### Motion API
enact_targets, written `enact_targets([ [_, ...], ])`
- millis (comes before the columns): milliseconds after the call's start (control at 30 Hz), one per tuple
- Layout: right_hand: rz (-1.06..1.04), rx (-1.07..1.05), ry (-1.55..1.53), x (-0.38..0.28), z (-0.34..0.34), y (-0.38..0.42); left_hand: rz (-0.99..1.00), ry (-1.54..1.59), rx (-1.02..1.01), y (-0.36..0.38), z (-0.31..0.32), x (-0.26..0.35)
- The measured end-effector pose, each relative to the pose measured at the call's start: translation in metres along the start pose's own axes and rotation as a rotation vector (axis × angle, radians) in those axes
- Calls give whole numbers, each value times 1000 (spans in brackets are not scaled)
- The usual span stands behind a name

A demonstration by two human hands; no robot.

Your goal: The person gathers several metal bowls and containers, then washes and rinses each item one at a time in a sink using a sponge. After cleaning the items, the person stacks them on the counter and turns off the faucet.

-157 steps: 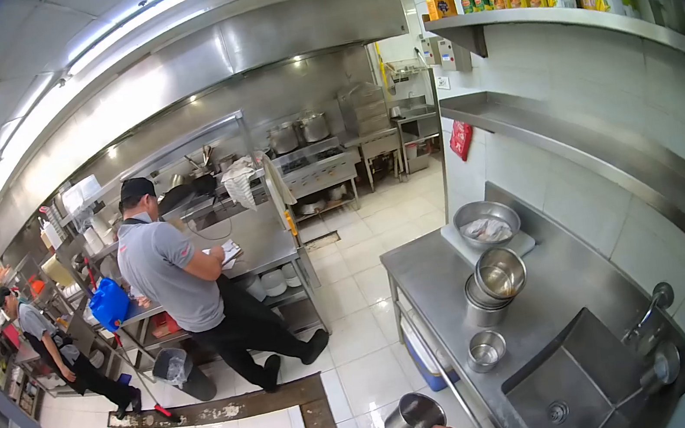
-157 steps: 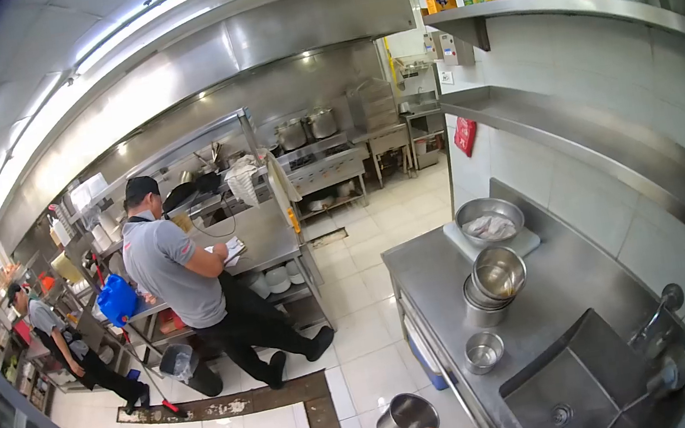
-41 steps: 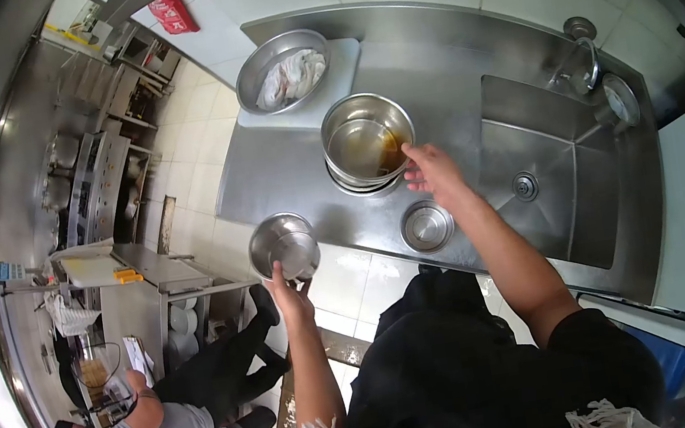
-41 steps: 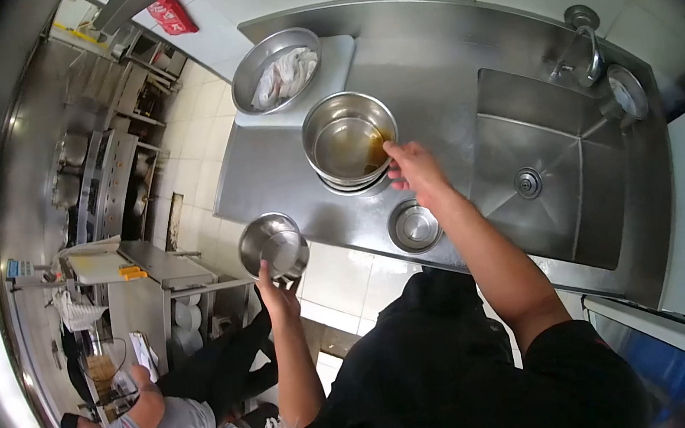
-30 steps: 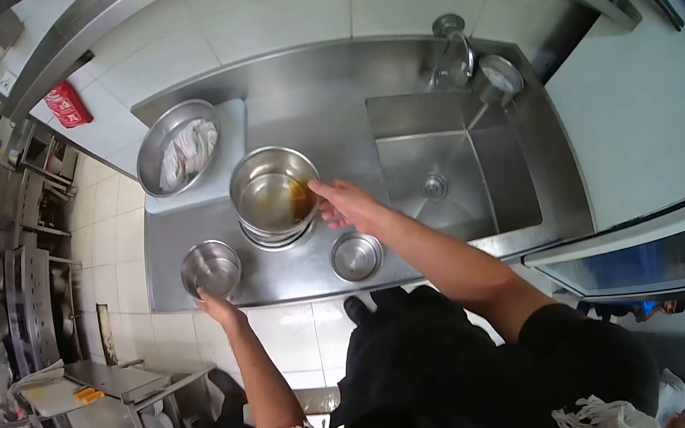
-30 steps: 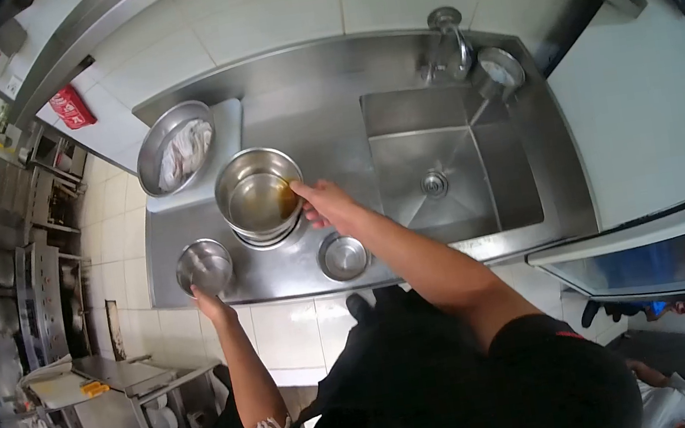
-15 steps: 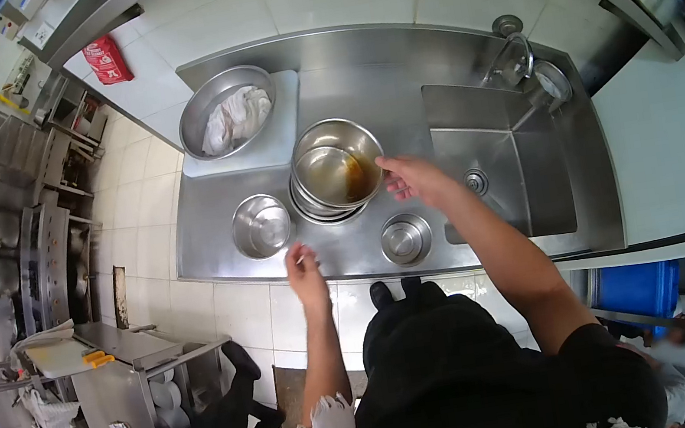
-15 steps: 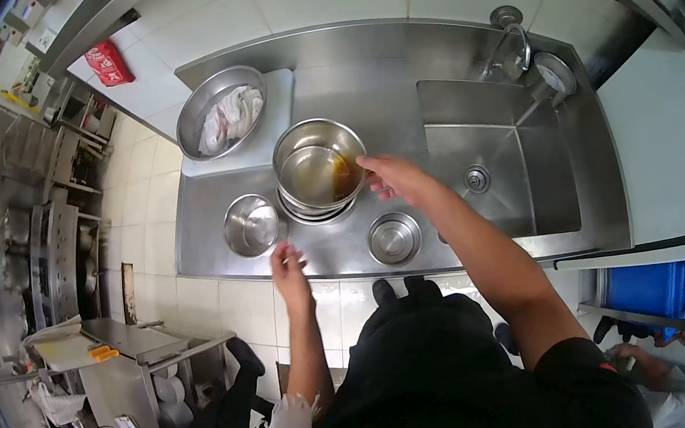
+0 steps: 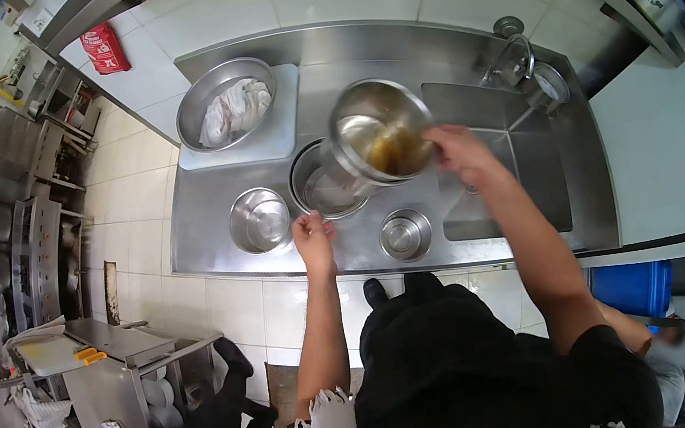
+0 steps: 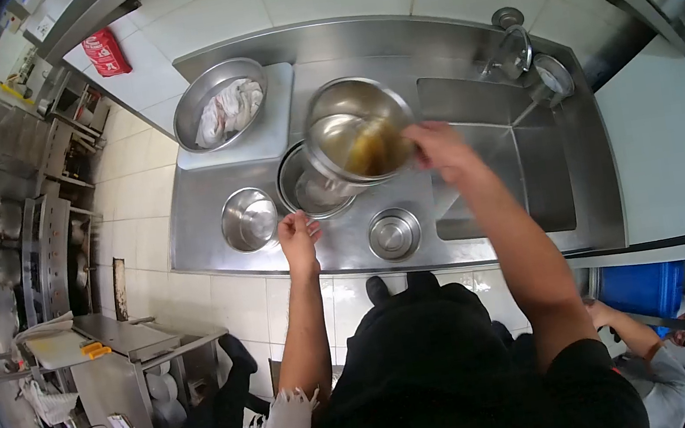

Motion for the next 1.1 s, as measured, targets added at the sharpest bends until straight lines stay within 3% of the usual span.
enact_targets([
  [233,33,379,-103,54,-188,26,0,22,96,-29,6,-26],
  [333,24,583,37,121,-278,-25,-19,35,84,-35,2,-28],
  [400,-104,869,238,185,-339,-90,-29,5,109,-41,0,-34],
  [467,50,1048,464,200,-354,-102,25,-66,104,-46,1,-35],
  [567,147,981,534,251,-385,-159,75,-362,117,-51,-1,-28],
  [667,329,1001,160,271,-382,-171,33,-582,147,-46,8,-14],
  [767,366,932,199,293,-394,-199,74,-660,129,-39,27,2],
  [867,549,716,77,328,-416,-231,224,-851,86,-31,61,28],
  [900,509,770,92,345,-425,-244,294,-920,56,-36,66,30],
  [967,415,887,122,384,-441,-271,385,-987,13,-29,97,41],
  [1100,481,706,110,401,-466,-271,410,-908,-155,2,199,62],
])
Point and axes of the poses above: each hand's wrist, its own y-axis away from the middle knuckle, its own z-axis out of the palm, x = y × z, the point moved 4 cm from there along -y, towards the middle knuckle, and after that the axes turned 15 degrees about z, right-handed, at the moved point
